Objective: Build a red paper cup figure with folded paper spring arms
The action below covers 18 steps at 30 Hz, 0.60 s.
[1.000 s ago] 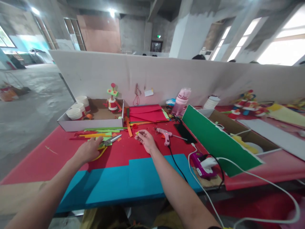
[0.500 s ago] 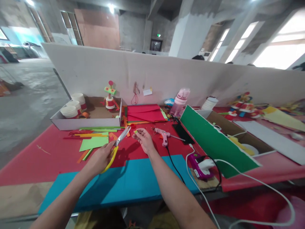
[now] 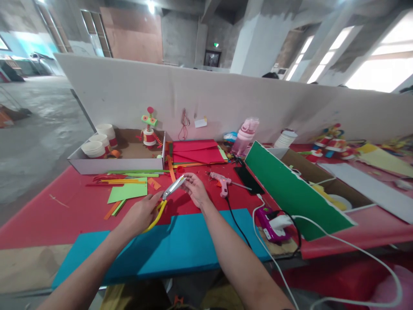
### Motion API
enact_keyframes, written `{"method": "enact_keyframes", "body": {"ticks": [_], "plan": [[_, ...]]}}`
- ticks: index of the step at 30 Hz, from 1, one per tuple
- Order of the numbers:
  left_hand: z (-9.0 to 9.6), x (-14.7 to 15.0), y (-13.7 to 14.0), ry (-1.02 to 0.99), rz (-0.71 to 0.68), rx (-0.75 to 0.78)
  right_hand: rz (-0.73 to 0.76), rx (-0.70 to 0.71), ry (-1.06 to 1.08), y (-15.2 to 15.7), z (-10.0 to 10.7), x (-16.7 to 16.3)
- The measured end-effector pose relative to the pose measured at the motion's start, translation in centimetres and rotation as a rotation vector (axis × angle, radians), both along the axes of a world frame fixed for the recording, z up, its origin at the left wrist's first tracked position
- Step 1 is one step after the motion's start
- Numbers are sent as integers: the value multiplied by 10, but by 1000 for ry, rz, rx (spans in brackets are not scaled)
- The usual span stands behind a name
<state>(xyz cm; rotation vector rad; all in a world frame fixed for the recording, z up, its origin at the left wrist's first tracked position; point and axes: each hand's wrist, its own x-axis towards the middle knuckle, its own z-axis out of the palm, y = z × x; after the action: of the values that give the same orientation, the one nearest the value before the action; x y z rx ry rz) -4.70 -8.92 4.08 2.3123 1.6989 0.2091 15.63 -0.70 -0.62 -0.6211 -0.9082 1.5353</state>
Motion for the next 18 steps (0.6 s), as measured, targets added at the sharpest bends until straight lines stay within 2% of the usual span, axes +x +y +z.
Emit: {"method": "enact_keyframes", "body": {"ticks": [18], "plan": [[-1, 0, 4, 37, 31, -16, 12, -10, -27, 0, -2, 0]]}}
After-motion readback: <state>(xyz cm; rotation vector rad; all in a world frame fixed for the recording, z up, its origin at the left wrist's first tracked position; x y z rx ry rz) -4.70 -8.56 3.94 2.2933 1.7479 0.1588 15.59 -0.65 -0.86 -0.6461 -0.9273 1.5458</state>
